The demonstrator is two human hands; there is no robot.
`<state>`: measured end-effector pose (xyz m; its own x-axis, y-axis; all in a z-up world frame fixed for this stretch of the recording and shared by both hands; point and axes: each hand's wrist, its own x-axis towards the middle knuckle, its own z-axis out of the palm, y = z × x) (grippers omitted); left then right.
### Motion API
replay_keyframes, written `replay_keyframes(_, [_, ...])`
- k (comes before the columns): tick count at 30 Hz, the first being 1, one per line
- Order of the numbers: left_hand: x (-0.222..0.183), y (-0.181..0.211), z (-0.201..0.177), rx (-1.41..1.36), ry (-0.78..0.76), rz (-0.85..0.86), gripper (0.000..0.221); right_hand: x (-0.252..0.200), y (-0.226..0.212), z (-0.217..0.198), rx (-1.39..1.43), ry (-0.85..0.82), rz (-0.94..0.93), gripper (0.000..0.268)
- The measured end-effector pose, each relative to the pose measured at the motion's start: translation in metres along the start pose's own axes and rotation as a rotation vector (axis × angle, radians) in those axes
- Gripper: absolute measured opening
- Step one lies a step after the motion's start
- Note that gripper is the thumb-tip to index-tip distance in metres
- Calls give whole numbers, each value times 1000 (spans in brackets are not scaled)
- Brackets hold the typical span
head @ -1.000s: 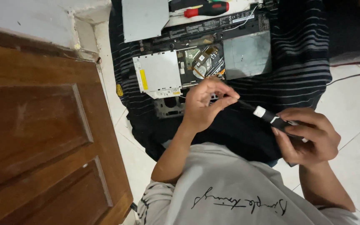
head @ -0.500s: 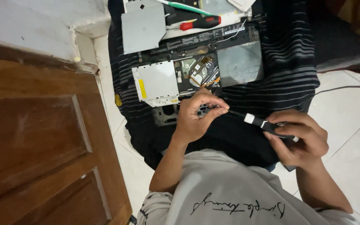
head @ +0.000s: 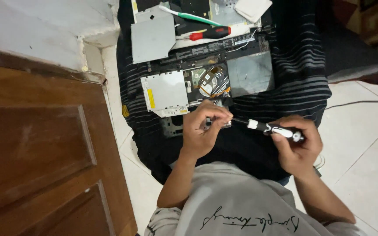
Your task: Disassembling a laptop to remove the optical drive by unscrewing it and disconnecting internal cables.
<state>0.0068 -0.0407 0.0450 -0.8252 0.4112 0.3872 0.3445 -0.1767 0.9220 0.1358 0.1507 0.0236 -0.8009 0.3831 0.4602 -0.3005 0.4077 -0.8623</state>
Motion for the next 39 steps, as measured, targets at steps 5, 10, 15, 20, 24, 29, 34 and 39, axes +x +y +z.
replay_keyframes(5, [-1,-2,4,-153,190,43,10,-12,-6,27,188,36,110,32])
replay_keyframes(10, [-22,-32,19,-351,288,-113,9,-32,-10,50,267,127,185,33])
replay_keyframes(15, [-31,-38,31,-460,330,-198,14,-43,-16,62,216,190,191,32])
replay_keyframes(20, [-32,-35,28,-556,291,-240,10,-44,-20,66,95,193,169,35])
replay_keyframes(24, [-36,-37,19,-568,285,-293,15,-48,-1,57,320,173,209,34])
replay_keyframes(29, [-44,-48,-11,-587,12,-276,41,-36,0,43,298,97,189,30])
replay_keyframes(34, [-6,-61,-65,296,72,-174,26,4,-4,18,16,-48,102,29])
replay_keyframes(39, [29,-89,-96,834,-109,171,33,54,4,9,-226,-337,-25,28])
